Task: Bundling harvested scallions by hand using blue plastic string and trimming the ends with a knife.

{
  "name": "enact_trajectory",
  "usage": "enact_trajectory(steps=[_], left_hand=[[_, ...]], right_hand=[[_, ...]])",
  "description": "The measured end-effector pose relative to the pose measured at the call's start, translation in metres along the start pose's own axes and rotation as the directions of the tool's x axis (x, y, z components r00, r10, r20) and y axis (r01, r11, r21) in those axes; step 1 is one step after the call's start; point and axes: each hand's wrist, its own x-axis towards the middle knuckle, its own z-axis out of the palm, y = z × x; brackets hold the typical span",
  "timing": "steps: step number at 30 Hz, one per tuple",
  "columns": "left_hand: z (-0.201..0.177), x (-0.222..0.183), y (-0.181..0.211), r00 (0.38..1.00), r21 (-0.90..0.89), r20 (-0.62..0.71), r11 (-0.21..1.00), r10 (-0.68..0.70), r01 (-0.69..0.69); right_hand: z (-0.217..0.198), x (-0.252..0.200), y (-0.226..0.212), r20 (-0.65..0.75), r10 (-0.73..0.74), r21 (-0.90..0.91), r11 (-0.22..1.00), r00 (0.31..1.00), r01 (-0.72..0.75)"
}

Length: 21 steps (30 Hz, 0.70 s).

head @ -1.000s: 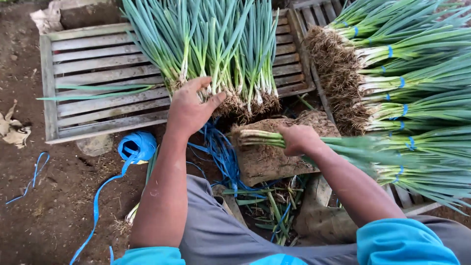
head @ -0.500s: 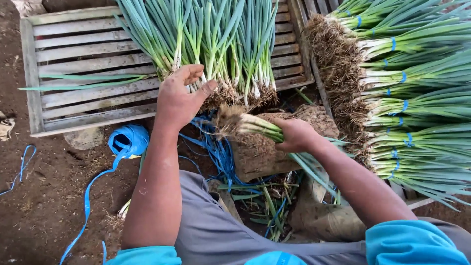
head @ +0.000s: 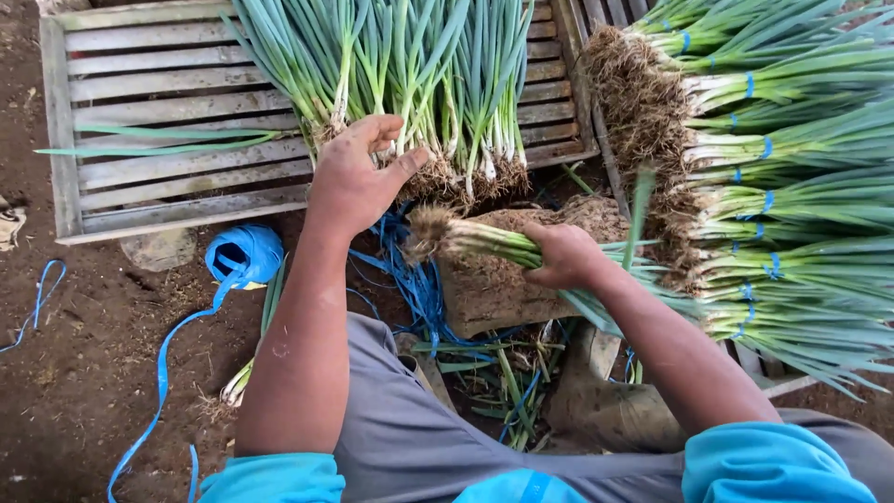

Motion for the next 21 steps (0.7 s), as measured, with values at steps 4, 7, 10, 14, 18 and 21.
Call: enact_trajectory(steps=[4,7,10,14,18,21], left_hand=[[0.006,-0.001,0.0,1.0,0.018,-0.005,1.0,0.016,-0.016],[0.016,-0.001,0.003,0.999,0.021,-0.033,1.0,0.017,-0.016],[0.032,-0.002,0.011,0.993,0.007,0.119,1.0,0.017,-0.018],[0.066,-0.002,0.028,0.896,-0.072,0.445,0.996,-0.015,0.053],[0.119,0.013,-0.007,0.806,-0.255,0.57,0.967,0.158,-0.009],[0.144,0.023,-0.006,0.761,-0.348,0.57,0.93,0.312,-0.121]], right_hand=[[0.009,-0.007,0.003,-0.02,-0.006,-0.138,0.99,1.0,0.003],[0.002,-0.004,0.009,-0.059,-0.011,-0.324,0.946,0.998,-0.009],[-0.007,-0.007,0.015,-0.296,-0.204,-0.42,0.905,0.933,0.065],[-0.077,-0.026,-0.012,-0.429,-0.578,-0.717,0.685,0.694,0.127],[-0.158,-0.057,-0.064,-0.349,-0.782,-0.866,0.48,0.517,0.141],[-0.176,-0.058,-0.083,-0.245,-0.89,-0.916,0.342,0.383,0.208]])
